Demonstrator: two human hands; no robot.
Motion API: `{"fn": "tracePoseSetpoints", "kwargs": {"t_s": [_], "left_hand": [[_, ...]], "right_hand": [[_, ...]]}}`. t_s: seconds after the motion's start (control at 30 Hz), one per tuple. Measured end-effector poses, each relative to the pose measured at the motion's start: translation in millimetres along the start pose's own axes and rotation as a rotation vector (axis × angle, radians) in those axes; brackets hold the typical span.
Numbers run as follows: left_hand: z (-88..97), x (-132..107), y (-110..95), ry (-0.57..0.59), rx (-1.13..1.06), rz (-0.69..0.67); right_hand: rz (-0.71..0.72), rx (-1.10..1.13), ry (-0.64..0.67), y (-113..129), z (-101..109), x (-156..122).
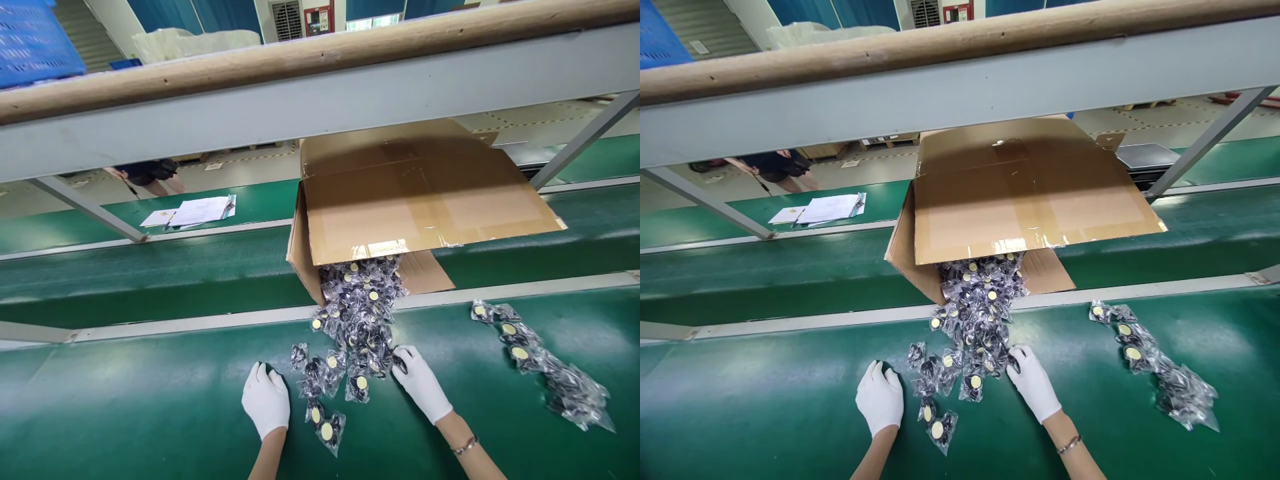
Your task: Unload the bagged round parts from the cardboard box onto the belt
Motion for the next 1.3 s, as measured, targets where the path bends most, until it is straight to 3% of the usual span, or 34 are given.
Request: {"fn": "tracePoseSetpoints", "kwargs": {"t_s": [0.1,0.17,0.23,0.27,0.33,0.4,0.43,0.5,0.6,0.7,0.77,0.83,0.97,1.13,1.3], "left_hand": [[1.1,0,-1,-0.005,-0.006,-0.007],[1.8,0,-2,-0.002,-0.010,-0.004],[2.2,0,-2,0.007,-0.013,-0.001],[2.3,0,-2,0.011,-0.014,0.001],[2.5,0,-2,0.017,-0.016,0.007],[2.5,0,-2,0.022,-0.020,0.015],[2.4,0,-2,0.024,-0.022,0.018],[1.9,0,-2,0.030,-0.026,0.020],[-0.1,0,-1,0.037,-0.036,0.024],[-2.6,-2,1,0.032,-0.049,0.031],[-3.7,-2,2,0.028,-0.057,0.033],[-3.9,-3,2,0.032,-0.070,0.037],[-2.0,-2,2,0.041,-0.073,0.040],[0.6,-1,-1,0.024,-0.039,0.012],[-0.4,-1,1,0.017,-0.031,0.003]], "right_hand": [[-0.017,0.039,0.131,13,23,-10],[-0.033,0.069,0.256,11,57,-18],[-0.071,0.052,0.303,-6,103,-24],[-0.100,-0.003,0.256,-19,128,-25],[-0.154,-0.243,0.026,-43,175,-22],[-0.147,-0.550,-0.226,-52,200,-15],[-0.097,-0.646,-0.296,-48,198,-11],[0.058,-0.642,-0.291,-25,165,1],[0.249,-0.433,-0.094,21,73,19],[0.258,-0.355,-0.036,43,-1,31],[0.185,-0.286,-0.062,40,-20,33],[0.023,-0.195,-0.056,29,-19,30],[-0.308,0.132,0.035,16,9,20],[-0.505,0.583,0.234,21,35,14],[-0.664,0.489,0.329,10,51,2]]}}
Point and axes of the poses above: each hand's wrist, its own x-axis towards the middle knuckle, its own z-axis out of the back of the hand, y = z × x, the point moved 2 cm from there along x, towards the middle knuckle, and after that the axes turned 1 degree about -y, right-handed, at the moved point
